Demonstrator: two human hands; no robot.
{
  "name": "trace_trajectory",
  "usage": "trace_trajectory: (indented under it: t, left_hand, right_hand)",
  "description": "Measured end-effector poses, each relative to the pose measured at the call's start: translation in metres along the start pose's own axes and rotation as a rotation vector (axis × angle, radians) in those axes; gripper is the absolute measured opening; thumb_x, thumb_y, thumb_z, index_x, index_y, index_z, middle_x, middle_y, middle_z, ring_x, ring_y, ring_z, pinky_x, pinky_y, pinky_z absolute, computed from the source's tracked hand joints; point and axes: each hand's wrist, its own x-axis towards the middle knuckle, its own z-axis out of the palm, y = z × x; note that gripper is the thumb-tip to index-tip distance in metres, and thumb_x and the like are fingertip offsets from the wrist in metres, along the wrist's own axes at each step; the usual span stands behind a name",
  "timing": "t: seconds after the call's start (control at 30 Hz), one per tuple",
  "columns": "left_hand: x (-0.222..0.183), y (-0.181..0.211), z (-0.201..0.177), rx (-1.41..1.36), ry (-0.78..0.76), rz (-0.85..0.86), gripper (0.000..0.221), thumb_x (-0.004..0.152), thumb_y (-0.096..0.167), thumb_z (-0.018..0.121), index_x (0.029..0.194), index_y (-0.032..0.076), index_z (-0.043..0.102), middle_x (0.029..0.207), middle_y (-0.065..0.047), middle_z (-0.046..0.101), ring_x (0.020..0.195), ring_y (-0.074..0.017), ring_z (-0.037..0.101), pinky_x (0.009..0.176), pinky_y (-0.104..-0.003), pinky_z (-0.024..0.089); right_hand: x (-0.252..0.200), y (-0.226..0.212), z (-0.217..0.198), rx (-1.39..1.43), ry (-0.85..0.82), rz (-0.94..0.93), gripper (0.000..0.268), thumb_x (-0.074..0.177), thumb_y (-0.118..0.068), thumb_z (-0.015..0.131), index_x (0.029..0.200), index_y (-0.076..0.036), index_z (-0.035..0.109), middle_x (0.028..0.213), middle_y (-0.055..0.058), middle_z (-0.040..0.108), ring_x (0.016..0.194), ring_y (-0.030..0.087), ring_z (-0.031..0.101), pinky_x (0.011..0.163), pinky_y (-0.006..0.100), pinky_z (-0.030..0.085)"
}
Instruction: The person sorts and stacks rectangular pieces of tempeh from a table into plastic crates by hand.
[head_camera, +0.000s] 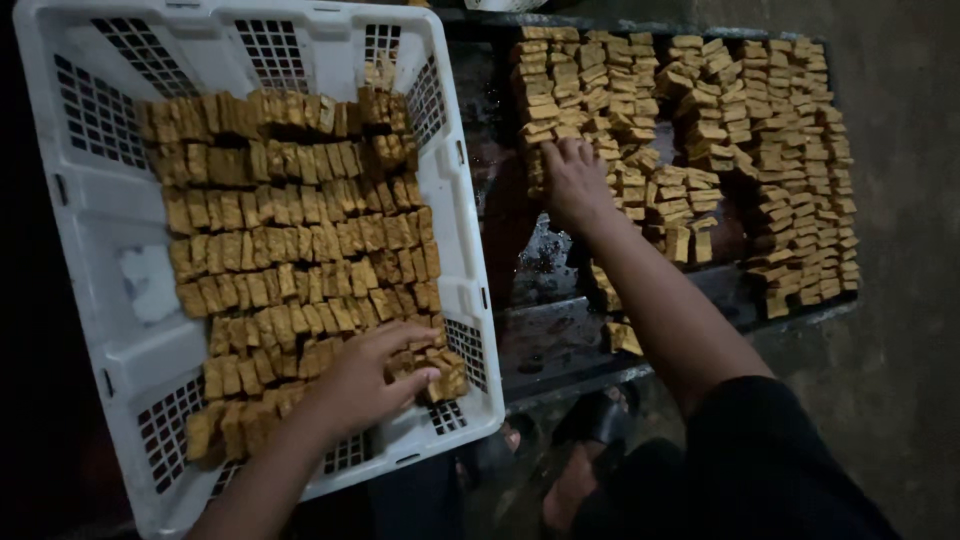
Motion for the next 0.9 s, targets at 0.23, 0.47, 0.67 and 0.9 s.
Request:
trace_trajectory:
  t: [0.23, 0.47, 0.67, 0.9]
  left_hand:
    - [-0.023, 0.018, -0.044, -0.048, 0.384, 0.039, 0.039, 0.092, 0.011, 0.081, 0.125, -0.009, 0.076, 0.12, -0.038, 0.075, 0.112, -0.0657, 0.066, 0.093, -0.081, 0.052]
    - [-0.098, -0.033, -0.115, 0.088, 0.938, 0.272, 0.023, 0.103, 0.01, 0.079, 0.123, -0.001, 0.078, 0.104, -0.018, 0.075, 0.093, -0.0319, 0.074, 0.087, -0.044, 0.06]
    - [-0.122, -0.022, -0.104, 0.075, 0.996, 0.202, 0.02, 0.101, 0.005, 0.078, 0.12, -0.002, 0.078, 0.104, -0.017, 0.077, 0.097, -0.03, 0.074, 0.088, -0.04, 0.058]
    - [-0.12, -0.027, -0.093, 0.279, 0.827, 0.104, 0.032, 0.095, 0.006, 0.076, 0.126, 0.003, 0.076, 0.118, -0.017, 0.074, 0.104, -0.0385, 0.073, 0.082, -0.043, 0.062]
  right_hand:
    - [-0.008, -0.007, -0.01, 0.015, 0.054, -0.169, 0.055, 0.09, -0.034, 0.082, 0.136, -0.016, 0.058, 0.125, 0.014, 0.058, 0.126, 0.042, 0.052, 0.098, 0.061, 0.047]
    - [-0.096, -0.11, -0.128, 0.609, 0.351, -0.15, 0.058, 0.084, -0.018, 0.095, 0.122, 0.006, 0.059, 0.115, 0.03, 0.06, 0.111, 0.054, 0.063, 0.09, 0.06, 0.054]
    - [-0.152, -0.321, -0.137, 0.919, -0.174, -0.192, 0.065, 0.084, -0.037, 0.087, 0.127, 0.006, 0.065, 0.118, 0.03, 0.069, 0.113, 0.049, 0.071, 0.087, 0.057, 0.064]
    - [-0.134, -0.42, -0.096, 0.681, -0.481, -0.208, 0.064, 0.079, -0.044, 0.078, 0.122, 0.002, 0.066, 0.121, 0.026, 0.06, 0.104, 0.056, 0.069, 0.08, 0.06, 0.063]
